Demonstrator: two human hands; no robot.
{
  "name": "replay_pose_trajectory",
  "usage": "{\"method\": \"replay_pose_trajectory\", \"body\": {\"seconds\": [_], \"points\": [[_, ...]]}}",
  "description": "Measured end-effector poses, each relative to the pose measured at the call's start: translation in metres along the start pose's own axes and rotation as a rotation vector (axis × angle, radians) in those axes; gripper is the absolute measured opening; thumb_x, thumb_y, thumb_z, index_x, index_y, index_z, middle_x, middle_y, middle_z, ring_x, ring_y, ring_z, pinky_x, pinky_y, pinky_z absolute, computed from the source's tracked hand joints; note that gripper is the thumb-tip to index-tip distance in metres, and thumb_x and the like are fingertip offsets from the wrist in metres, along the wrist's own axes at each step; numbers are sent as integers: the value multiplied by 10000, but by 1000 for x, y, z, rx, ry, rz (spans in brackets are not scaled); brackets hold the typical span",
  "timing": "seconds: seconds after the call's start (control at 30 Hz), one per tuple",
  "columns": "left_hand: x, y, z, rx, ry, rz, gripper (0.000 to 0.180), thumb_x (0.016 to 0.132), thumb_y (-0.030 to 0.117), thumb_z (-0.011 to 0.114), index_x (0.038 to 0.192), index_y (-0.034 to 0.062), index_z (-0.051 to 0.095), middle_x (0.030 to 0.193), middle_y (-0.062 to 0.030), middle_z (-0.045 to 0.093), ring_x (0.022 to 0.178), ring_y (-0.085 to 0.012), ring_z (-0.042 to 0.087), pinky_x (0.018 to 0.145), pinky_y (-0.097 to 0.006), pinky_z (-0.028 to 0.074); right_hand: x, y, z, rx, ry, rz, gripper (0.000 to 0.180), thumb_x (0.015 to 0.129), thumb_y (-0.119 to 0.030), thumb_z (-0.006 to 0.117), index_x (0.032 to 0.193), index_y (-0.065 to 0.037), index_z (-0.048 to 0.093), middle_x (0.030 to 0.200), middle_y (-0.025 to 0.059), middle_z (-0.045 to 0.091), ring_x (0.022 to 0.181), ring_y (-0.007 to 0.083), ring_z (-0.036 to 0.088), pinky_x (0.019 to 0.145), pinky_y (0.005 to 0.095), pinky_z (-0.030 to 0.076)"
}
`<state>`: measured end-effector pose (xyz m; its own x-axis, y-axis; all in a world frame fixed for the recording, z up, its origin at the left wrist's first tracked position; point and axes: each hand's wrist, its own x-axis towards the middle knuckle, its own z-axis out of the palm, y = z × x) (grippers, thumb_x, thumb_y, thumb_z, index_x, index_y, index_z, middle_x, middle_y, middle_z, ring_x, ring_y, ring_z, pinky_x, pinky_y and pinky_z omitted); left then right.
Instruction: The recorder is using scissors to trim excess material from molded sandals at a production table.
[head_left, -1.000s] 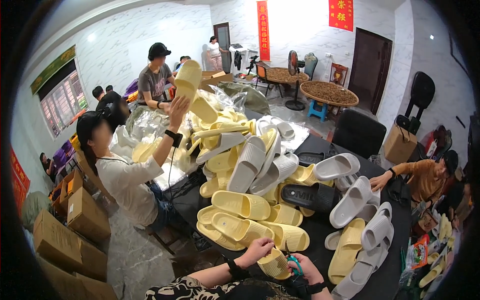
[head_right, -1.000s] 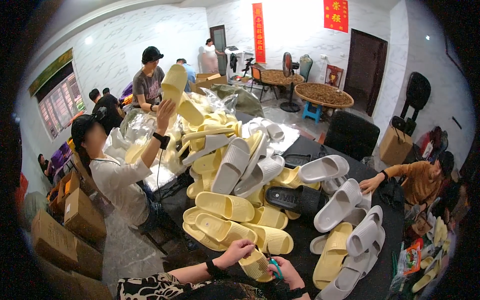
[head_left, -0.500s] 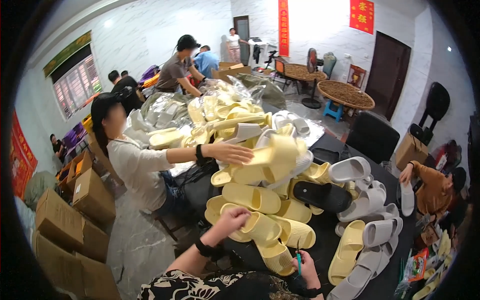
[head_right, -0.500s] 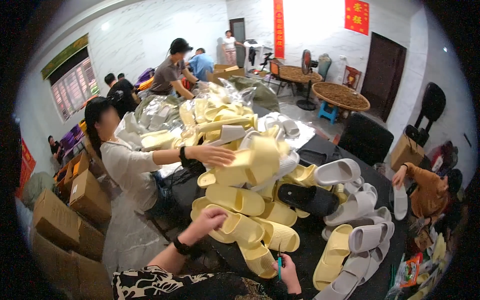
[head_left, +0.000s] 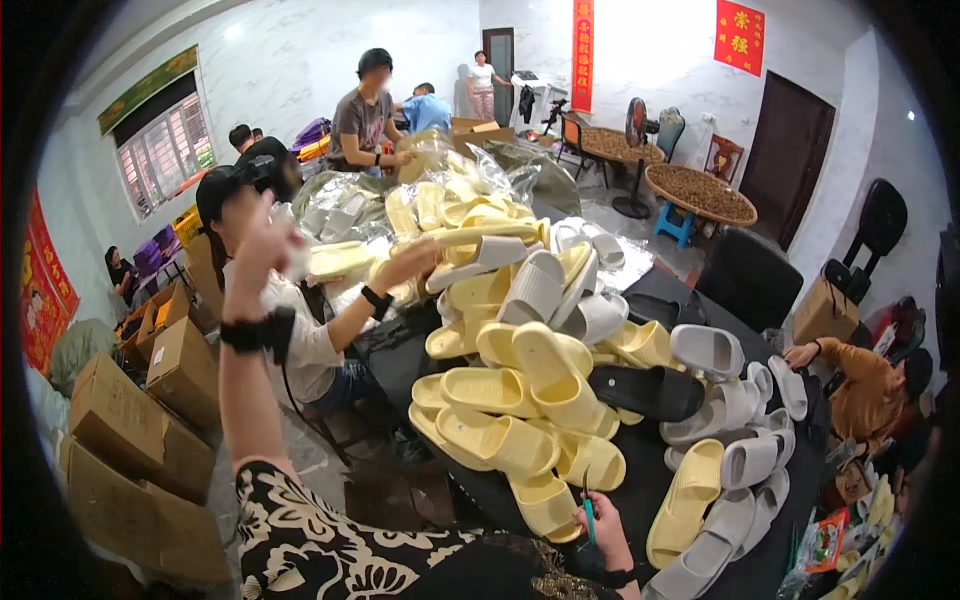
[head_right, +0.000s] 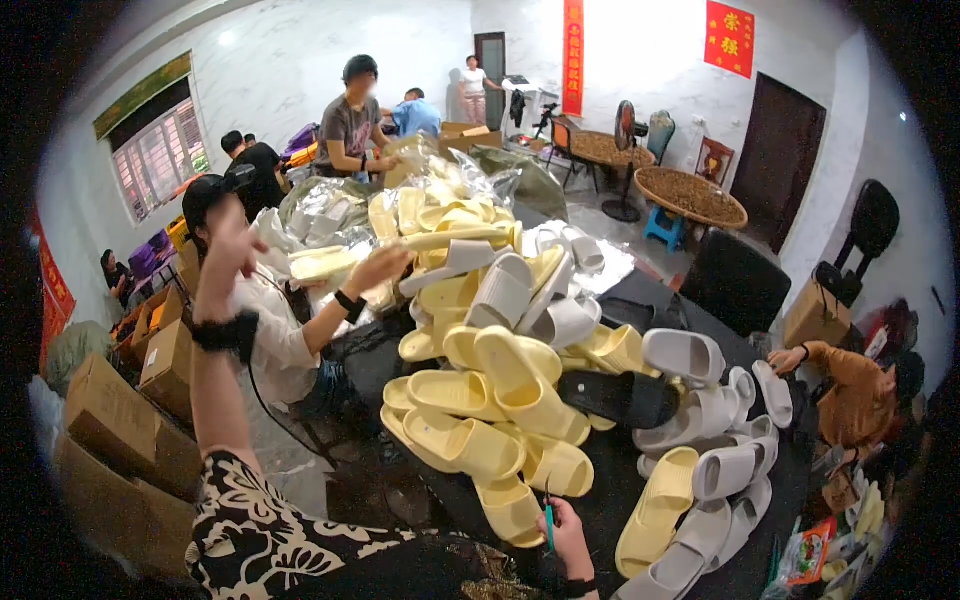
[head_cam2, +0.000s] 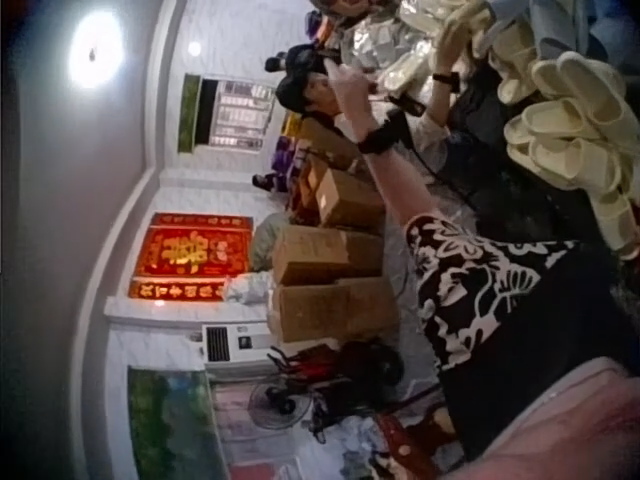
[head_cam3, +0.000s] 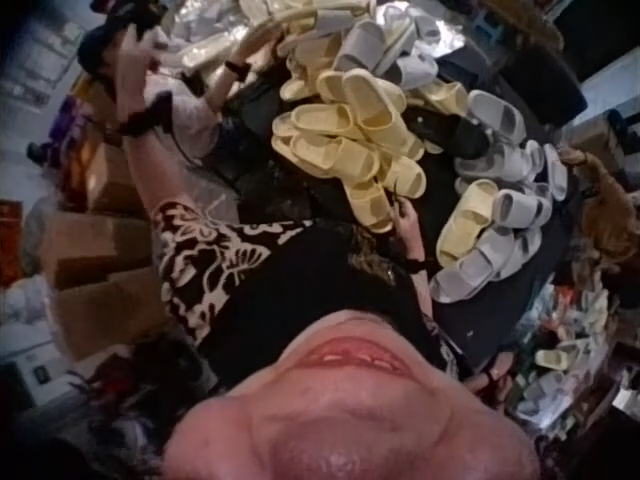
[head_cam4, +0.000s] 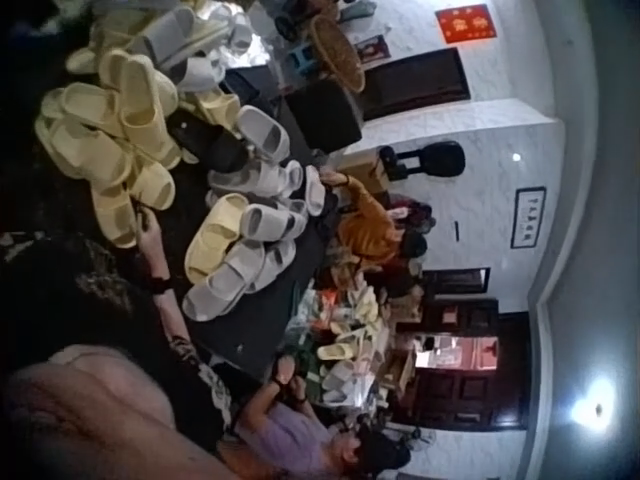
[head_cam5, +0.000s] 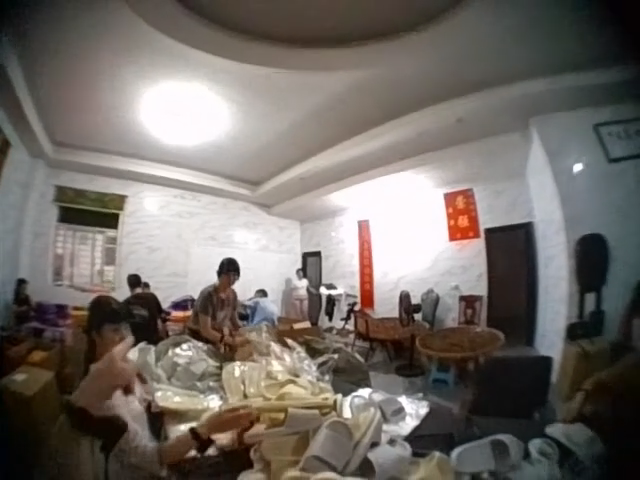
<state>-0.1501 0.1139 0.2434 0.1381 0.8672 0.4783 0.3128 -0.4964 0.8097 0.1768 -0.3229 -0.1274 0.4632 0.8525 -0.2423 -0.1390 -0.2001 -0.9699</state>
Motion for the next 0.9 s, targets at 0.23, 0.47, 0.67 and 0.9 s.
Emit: {"method": "replay_pose_trajectory", "body": {"seconds": [0.23, 0.47, 0.67, 0.9], "points": [[82, -4, -24, 3, 27, -118, 705, 818, 139, 502, 1406, -14, 144, 625, -108, 586, 368, -107, 452, 310, -245, 344, -1, 3, 4, -3, 4, -31, 415, 808, -98, 650, 1153, 34, 459, 783, 54, 600, 663, 98, 591, 524, 210, 454], [105, -4, -7, 85, 18, -261, 743, 815, 102, 463, 1448, 81, 75, 648, -107, 591, 373, -87, 425, 321, -239, 354, -1, 16, 3, -99, -14, -44, 426, 809, -112, 669, 1144, 46, 460, 779, 56, 602, 655, 94, 584, 550, 218, 457], [121, -15, 6, 118, -3, -296, 774, 822, 116, 459, 1436, 38, -6, 653, -113, 589, 397, -103, 456, 324, -258, 355, 6, 50, -3, -275, 53, -140, 435, 793, -90, 685, 1139, 52, 462, 796, 60, 603, 692, 94, 573, 600, 236, 465], [139, -25, 11, 142, -33, -371, 771, 821, 113, 452, 1417, 19, -26, 657, -123, 588, 398, -121, 453, 331, -271, 355, 0, 42, -3, -392, 203, -12, 524, 702, -232, 747, 1116, 11, 535, 921, 158, 640, 835, 241, 624, 733, 333, 483]]}}
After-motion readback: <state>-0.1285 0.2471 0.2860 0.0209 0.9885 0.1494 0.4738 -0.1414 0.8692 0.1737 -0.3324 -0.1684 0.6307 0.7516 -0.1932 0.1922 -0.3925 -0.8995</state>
